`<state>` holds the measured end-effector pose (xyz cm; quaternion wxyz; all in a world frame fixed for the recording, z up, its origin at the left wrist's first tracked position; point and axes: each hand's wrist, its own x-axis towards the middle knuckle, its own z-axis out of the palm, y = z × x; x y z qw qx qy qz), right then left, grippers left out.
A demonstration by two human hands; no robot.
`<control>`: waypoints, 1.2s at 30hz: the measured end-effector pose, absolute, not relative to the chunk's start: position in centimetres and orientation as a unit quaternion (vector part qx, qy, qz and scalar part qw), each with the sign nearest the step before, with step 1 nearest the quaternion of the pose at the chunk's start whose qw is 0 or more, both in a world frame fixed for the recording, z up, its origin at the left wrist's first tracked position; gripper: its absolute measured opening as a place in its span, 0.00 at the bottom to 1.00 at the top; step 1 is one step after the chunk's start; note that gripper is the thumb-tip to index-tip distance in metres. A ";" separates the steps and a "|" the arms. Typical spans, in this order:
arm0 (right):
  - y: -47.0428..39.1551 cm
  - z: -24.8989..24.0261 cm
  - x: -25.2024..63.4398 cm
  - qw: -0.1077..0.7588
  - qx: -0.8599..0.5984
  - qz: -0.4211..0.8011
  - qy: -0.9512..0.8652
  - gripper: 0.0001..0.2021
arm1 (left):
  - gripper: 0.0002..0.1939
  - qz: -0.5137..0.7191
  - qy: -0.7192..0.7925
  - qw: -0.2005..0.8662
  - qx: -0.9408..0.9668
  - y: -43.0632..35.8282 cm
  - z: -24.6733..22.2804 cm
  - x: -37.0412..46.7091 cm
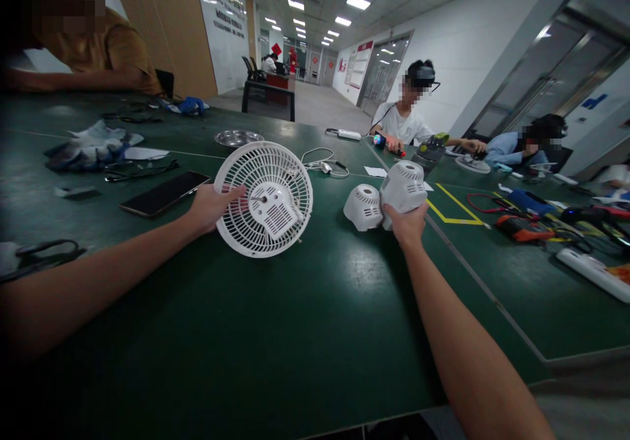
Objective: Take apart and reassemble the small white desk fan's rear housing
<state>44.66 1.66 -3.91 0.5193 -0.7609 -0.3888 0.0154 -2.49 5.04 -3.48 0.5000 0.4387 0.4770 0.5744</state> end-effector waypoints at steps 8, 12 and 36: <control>1.3 -0.9 42.8 0.593 -0.704 -0.113 -0.374 0.40 | 0.08 0.570 0.465 0.501 0.455 5.7 -4.2 -3.0; 0.8 1.8 40.7 0.661 -0.631 -0.154 -0.376 0.38 | 0.10 0.577 0.461 0.498 0.453 5.9 -4.5 -3.1; 0.9 -0.3 44.0 0.563 -0.733 -0.066 -0.377 0.36 | 0.10 0.575 0.462 0.490 0.464 5.9 -4.5 -3.1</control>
